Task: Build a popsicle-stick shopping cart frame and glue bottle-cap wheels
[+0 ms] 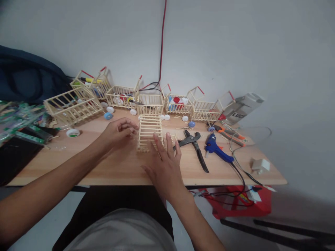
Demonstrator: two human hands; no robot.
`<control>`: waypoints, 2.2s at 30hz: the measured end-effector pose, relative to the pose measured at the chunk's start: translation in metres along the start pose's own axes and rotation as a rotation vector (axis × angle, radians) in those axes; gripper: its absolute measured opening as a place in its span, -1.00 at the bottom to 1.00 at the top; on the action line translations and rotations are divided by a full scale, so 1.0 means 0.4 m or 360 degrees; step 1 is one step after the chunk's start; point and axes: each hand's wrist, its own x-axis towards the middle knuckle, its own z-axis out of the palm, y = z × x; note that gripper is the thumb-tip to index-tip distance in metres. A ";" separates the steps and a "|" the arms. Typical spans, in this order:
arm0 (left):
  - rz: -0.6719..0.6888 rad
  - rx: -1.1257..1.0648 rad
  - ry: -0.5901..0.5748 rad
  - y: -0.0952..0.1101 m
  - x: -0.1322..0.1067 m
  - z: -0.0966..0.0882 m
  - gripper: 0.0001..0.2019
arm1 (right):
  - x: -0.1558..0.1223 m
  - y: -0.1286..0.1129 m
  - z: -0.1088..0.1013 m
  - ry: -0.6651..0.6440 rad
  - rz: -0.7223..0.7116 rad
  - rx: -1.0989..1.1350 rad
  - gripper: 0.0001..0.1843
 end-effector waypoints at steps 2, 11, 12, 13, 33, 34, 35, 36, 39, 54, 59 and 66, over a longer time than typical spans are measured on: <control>0.0010 0.0004 -0.0013 -0.003 0.001 0.000 -0.77 | 0.002 0.003 0.001 -0.0021 0.0007 -0.0012 -0.34; -0.0025 -0.0028 -0.0012 -0.001 -0.002 0.006 -0.77 | 0.019 0.008 -0.006 -0.0023 0.0029 -0.0030 -0.27; -0.0015 -0.0020 -0.0011 0.001 -0.004 0.006 -0.77 | 0.023 0.009 -0.007 -0.0033 0.0032 -0.0035 -0.26; -0.0005 -0.0005 -0.0012 0.002 -0.006 0.007 -0.77 | 0.027 0.009 -0.007 -0.0046 0.0027 -0.0040 -0.25; 0.0159 0.0355 -0.0035 -0.009 -0.009 -0.005 -0.79 | 0.081 0.015 -0.007 -0.0164 -0.0003 -0.0075 -0.31; 0.0157 0.0364 -0.0035 -0.009 -0.010 -0.005 -0.79 | 0.082 0.015 -0.006 -0.0172 -0.0003 -0.0074 -0.31; 0.0154 0.0367 -0.0034 -0.008 -0.011 -0.004 -0.80 | 0.082 0.015 -0.005 -0.0179 -0.0001 -0.0077 -0.31; 0.0151 0.0364 -0.0033 -0.008 -0.012 -0.004 -0.79 | 0.082 0.015 -0.005 -0.0185 0.0000 -0.0081 -0.31; 0.0148 0.0324 -0.0014 -0.007 -0.013 -0.004 -0.79 | 0.081 0.015 -0.005 -0.0178 0.0003 -0.0090 -0.30; -0.0242 -0.0207 0.0038 -0.002 -0.027 0.005 -0.80 | 0.074 0.012 -0.005 -0.0182 -0.0027 -0.0083 -0.28; -0.0422 -0.0431 0.0012 0.009 -0.029 0.007 -0.71 | 0.070 0.019 -0.005 -0.0129 -0.0024 0.0011 -0.31; -0.0606 -0.0611 -0.0003 0.014 -0.028 -0.003 -0.73 | 0.042 0.108 0.002 0.0400 0.0313 0.0516 -0.43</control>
